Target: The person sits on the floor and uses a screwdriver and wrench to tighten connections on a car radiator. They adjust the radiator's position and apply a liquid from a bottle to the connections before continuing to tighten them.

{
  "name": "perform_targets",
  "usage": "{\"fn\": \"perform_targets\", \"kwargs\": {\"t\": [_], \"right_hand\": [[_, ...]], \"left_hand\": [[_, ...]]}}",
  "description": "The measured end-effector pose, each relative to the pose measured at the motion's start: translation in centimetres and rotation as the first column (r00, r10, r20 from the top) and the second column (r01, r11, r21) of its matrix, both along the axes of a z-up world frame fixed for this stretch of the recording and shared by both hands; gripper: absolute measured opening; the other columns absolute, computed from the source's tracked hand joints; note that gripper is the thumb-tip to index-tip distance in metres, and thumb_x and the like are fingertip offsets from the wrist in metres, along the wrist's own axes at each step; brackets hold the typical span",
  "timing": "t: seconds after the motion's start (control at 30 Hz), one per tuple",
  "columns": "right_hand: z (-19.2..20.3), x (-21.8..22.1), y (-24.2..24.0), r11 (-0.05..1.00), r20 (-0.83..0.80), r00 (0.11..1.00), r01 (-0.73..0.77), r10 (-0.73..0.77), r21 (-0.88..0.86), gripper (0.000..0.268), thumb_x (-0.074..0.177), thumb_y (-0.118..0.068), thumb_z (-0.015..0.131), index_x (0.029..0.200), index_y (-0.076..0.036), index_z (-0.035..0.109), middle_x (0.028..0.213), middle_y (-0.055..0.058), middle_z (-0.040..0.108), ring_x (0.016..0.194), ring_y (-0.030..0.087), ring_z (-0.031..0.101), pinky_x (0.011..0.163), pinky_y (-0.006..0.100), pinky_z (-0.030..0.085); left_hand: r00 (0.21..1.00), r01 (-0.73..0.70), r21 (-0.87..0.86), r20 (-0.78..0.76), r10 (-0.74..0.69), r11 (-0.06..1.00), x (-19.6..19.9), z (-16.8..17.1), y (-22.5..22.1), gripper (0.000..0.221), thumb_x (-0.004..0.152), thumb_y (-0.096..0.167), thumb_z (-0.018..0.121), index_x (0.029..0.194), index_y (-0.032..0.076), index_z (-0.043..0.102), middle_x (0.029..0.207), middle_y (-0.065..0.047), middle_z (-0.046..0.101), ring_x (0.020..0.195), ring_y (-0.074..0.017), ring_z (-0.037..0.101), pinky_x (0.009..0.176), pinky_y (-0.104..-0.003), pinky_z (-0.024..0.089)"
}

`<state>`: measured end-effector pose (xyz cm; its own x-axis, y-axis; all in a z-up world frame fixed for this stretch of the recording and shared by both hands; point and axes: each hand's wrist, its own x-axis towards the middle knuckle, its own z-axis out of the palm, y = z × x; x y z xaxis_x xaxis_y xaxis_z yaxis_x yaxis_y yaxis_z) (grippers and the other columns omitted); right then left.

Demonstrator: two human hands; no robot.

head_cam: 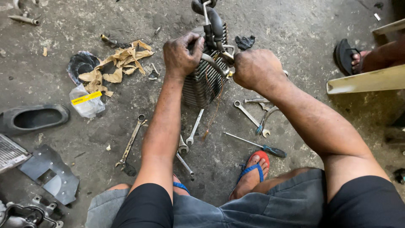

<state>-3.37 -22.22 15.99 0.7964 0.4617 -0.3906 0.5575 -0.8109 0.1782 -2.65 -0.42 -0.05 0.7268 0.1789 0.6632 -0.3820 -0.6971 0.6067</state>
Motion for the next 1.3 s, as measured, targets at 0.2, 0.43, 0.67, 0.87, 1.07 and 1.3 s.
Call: {"fn": "perform_targets", "kwargs": {"t": [0.2, 0.43, 0.67, 0.87, 1.07, 1.3], "right_hand": [[0.6, 0.2, 1.6, 0.984, -0.108, 0.981, 0.154, -0.163, -0.094, 0.028, 0.104, -0.030, 0.056, 0.099, -0.010, 0.075, 0.069, 0.005, 0.067, 0.054, 0.013, 0.058, 0.049, 0.032, 0.054], [1.2, 1.0, 2.4, 0.976, -0.045, 0.988, 0.141, -0.151, -0.166, 0.037, 0.106, -0.040, 0.056, 0.097, -0.009, 0.075, 0.072, 0.006, 0.068, 0.058, 0.014, 0.061, 0.052, 0.033, 0.054], [1.8, 2.0, 2.2, 0.966, 0.001, 0.985, 0.170, -0.173, -0.194, 0.032, 0.103, -0.039, 0.059, 0.098, -0.011, 0.074, 0.078, 0.007, 0.071, 0.064, 0.015, 0.064, 0.057, 0.034, 0.057], [0.5, 2.6, 2.0, 0.955, -0.021, 0.988, 0.142, -0.152, -0.260, 0.036, 0.105, -0.042, 0.057, 0.100, -0.011, 0.073, 0.077, 0.005, 0.070, 0.058, 0.012, 0.058, 0.055, 0.031, 0.053], [-1.8, 2.2, 0.8, 0.968, 0.034, 0.997, 0.075, -0.068, -0.239, 0.034, 0.108, -0.033, 0.053, 0.098, -0.006, 0.072, 0.075, 0.004, 0.072, 0.060, 0.011, 0.063, 0.050, 0.029, 0.057], [-0.9, 1.4, 1.0, 0.982, -0.091, 0.978, 0.188, -0.190, -0.022, 0.027, 0.106, -0.029, 0.056, 0.108, -0.007, 0.072, 0.099, 0.016, 0.076, 0.090, 0.029, 0.075, 0.078, 0.046, 0.062]], "left_hand": [[0.980, 0.056, -0.044, -0.188, -0.063, 0.997, 0.3, 0.1, -0.5, 0.026, 0.099, 0.034, 0.067, 0.091, 0.013, 0.078, 0.071, -0.001, 0.077, 0.051, -0.0107, 0.066, 0.048, -0.028, 0.052], [0.987, -0.017, 0.015, -0.162, 0.019, 1.000, 0.3, 1.5, -2.4, 0.028, 0.101, 0.036, 0.065, 0.091, 0.013, 0.078, 0.072, -0.002, 0.076, 0.055, -0.0120, 0.071, 0.052, -0.029, 0.058], [0.981, -0.071, 0.044, -0.178, 0.078, 0.997, 0.1, 3.5, -4.5, 0.030, 0.097, 0.040, 0.066, 0.091, 0.014, 0.078, 0.074, -0.003, 0.076, 0.057, -0.0158, 0.071, 0.054, -0.032, 0.058], [0.982, -0.064, 0.106, -0.171, 0.082, 0.992, 0.1, 4.1, -6.2, 0.029, 0.097, 0.040, 0.065, 0.095, 0.014, 0.077, 0.075, -0.002, 0.076, 0.063, -0.0198, 0.073, 0.060, -0.037, 0.059], [0.948, -0.048, -0.002, -0.315, 0.045, 0.999, 0.8, 4.1, -5.2, 0.029, 0.098, 0.038, 0.063, 0.098, 0.012, 0.075, 0.079, -0.003, 0.077, 0.056, -0.0188, 0.072, 0.055, -0.034, 0.059], [0.973, -0.069, 0.018, -0.220, 0.071, 0.997, 0.4, 4.2, -4.6, 0.028, 0.097, 0.038, 0.068, 0.091, 0.014, 0.079, 0.076, -0.006, 0.078, 0.065, -0.0207, 0.076, 0.062, -0.035, 0.060]]}}
